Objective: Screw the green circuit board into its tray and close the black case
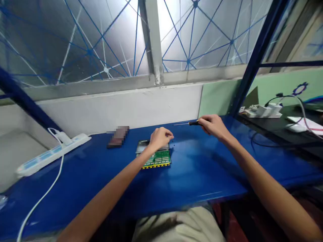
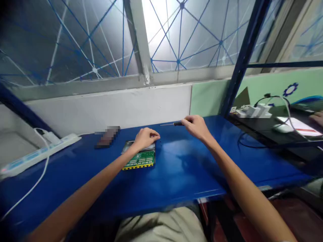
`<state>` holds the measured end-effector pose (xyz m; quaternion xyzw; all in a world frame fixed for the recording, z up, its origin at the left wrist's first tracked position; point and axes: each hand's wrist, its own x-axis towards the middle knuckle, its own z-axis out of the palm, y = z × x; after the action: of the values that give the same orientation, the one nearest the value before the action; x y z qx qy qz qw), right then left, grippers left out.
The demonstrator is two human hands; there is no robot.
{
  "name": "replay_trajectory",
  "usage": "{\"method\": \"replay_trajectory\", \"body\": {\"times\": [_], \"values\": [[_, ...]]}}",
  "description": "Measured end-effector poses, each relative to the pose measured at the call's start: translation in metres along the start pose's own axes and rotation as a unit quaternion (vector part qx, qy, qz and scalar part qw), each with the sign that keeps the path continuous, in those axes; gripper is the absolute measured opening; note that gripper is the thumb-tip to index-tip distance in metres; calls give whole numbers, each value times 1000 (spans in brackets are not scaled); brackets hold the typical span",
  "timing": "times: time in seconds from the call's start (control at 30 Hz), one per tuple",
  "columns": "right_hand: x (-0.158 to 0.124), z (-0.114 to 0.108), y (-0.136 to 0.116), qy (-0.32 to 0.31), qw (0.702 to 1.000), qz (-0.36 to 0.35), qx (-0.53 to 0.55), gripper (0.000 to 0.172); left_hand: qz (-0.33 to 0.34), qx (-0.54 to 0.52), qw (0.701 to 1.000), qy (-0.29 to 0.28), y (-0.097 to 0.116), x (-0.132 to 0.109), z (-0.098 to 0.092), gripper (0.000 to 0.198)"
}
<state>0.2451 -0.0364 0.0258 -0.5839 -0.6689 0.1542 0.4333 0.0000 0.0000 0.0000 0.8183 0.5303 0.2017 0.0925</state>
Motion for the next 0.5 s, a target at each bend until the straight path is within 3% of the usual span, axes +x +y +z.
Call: {"method": "replay_trajectory", "body": {"times": [0.1,0.2,0.37,0.5], "values": [[0,4,-3,-8,1000,7,-8,28,6,-26,999,-25,1,1,8,19],[-1,7,-5,-22,1000,4,10,23,23,-42,999,-12,-4,-1,7,23],[-6,9,-10,-72,985,-30,151,15,83,-101,991,29,-25,-22,-20,22],[-9,19,-30,-94,958,-47,266,23,82,-155,984,16,-38,-48,-43,21]]}}
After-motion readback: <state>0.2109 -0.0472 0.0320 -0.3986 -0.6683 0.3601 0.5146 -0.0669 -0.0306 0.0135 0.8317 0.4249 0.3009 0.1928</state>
